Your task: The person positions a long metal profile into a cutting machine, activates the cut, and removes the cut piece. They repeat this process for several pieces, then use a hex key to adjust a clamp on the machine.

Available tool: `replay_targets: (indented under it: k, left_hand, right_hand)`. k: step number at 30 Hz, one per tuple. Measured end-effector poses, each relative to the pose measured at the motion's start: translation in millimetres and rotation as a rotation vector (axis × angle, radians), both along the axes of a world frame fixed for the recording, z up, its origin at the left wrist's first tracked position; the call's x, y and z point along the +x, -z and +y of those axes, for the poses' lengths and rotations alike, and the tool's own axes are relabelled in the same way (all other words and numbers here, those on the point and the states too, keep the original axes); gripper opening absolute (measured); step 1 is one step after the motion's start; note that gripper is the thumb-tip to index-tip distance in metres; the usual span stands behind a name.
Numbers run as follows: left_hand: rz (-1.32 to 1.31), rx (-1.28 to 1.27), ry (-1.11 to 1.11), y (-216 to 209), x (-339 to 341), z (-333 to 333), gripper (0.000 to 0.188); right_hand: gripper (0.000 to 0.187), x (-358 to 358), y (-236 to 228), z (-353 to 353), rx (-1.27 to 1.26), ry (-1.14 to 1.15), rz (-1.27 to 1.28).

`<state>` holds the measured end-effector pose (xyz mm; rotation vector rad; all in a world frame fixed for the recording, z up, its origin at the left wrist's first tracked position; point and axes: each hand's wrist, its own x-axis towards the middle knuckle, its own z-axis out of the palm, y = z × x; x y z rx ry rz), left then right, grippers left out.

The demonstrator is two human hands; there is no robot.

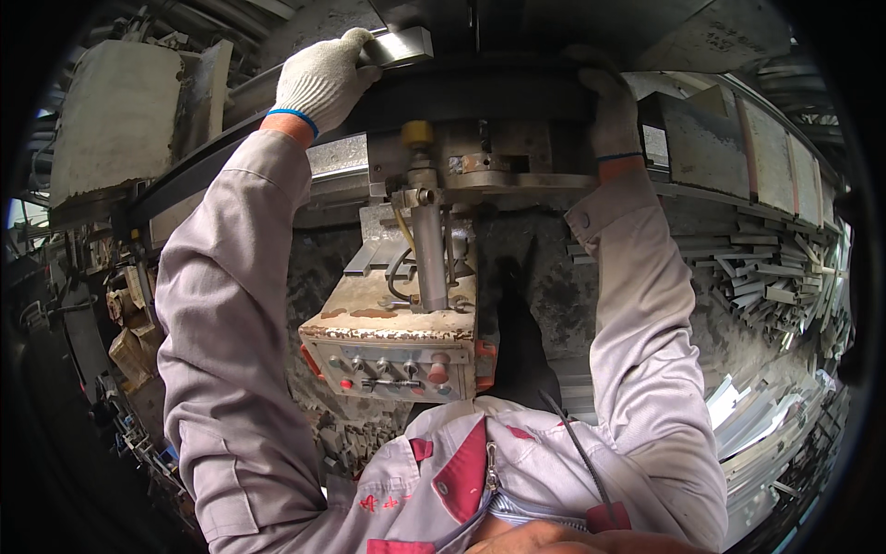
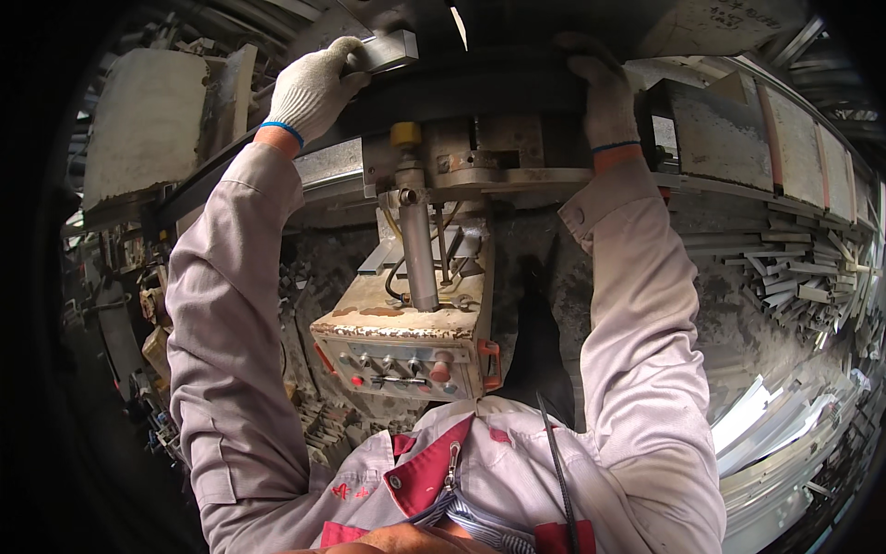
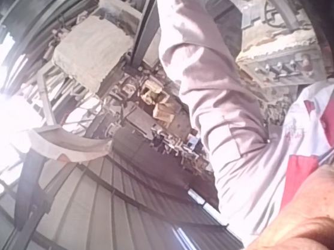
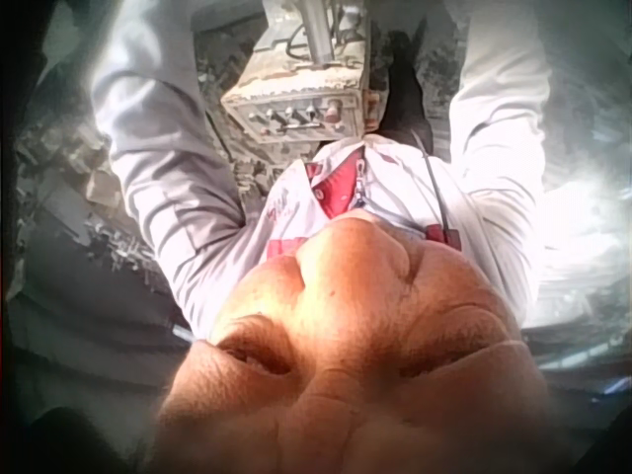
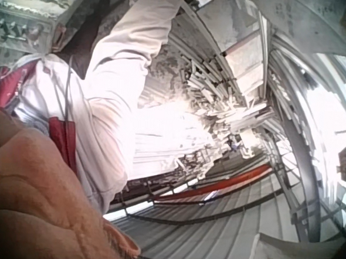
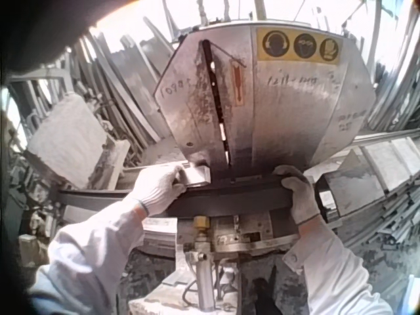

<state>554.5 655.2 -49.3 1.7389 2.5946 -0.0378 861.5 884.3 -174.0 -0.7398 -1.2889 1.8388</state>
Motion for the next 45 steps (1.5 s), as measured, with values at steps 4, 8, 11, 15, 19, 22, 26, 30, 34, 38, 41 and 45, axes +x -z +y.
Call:
replay_targets:
  k: [4,8,11,15,19,22,26,30,34,38,41,45]
  left_hand:
    - [0.006,-0.029,0.002,-0.9,2.9,3.2,0.049]
    - [-0.078,0.005,-0.002,1.0,-1.2,3.5,0.047]
    - [-0.272,0.007,-0.082,2.1,-8.4,3.2,0.047]
    - [-0.21,0.186,0.053,3.8,-4.7,1.0,0.038]
    - [-0.068,0.297,0.165,-2.2,10.1,0.6,0.028]
    - [-0.119,0.217,0.14,-12.1,15.2,-1.3,0.037]
    - [-0.138,0.258,0.187,-19.2,18.3,3.6,0.047]
    - [-0.459,0.141,-0.146,-22.9,25.2,5.8,0.05]
    - [-0.521,0.138,-0.218,-28.0,31.8,8.6,0.051]
    - [-0.482,0.128,-0.214,-29.4,33.8,10.8,0.055]
    - [-0.474,0.116,-0.209,-26.8,32.0,11.5,0.06]
    - [-0.471,0.136,-0.217,-18.6,25.8,9.3,0.063]
  right_hand:
    - [0.039,1.8,2.8,1.4,0.035,0.008,-0.043]
    - [0.04,1.7,6.6,6.6,0.046,-0.029,0.0]
    - [0.04,1.3,8.6,8.4,0.076,-0.023,-0.012]
    - [0.041,0.6,9.2,7.5,-0.033,-0.016,0.035]
    - [0.043,-0.8,8.4,7.0,-0.092,-0.008,0.034]
    - [0.044,-0.8,8.8,7.5,-0.131,-0.009,0.037]
    - [0.044,0.1,11.9,10.2,-0.117,-0.018,0.046]
    - [0.044,4.3,18.1,12.2,-0.106,0.0,0.036]
    - [0.044,5.9,19.4,12.5,-0.038,0.004,-0.006]
    - [0.044,5.4,10.6,4.6,0.07,-0.006,0.001]
    - [0.044,2.3,0.5,-4.4,-0.05,0.025,0.085]
    - [0.043,-0.2,-8.8,-10.5,-0.047,0.044,0.079]
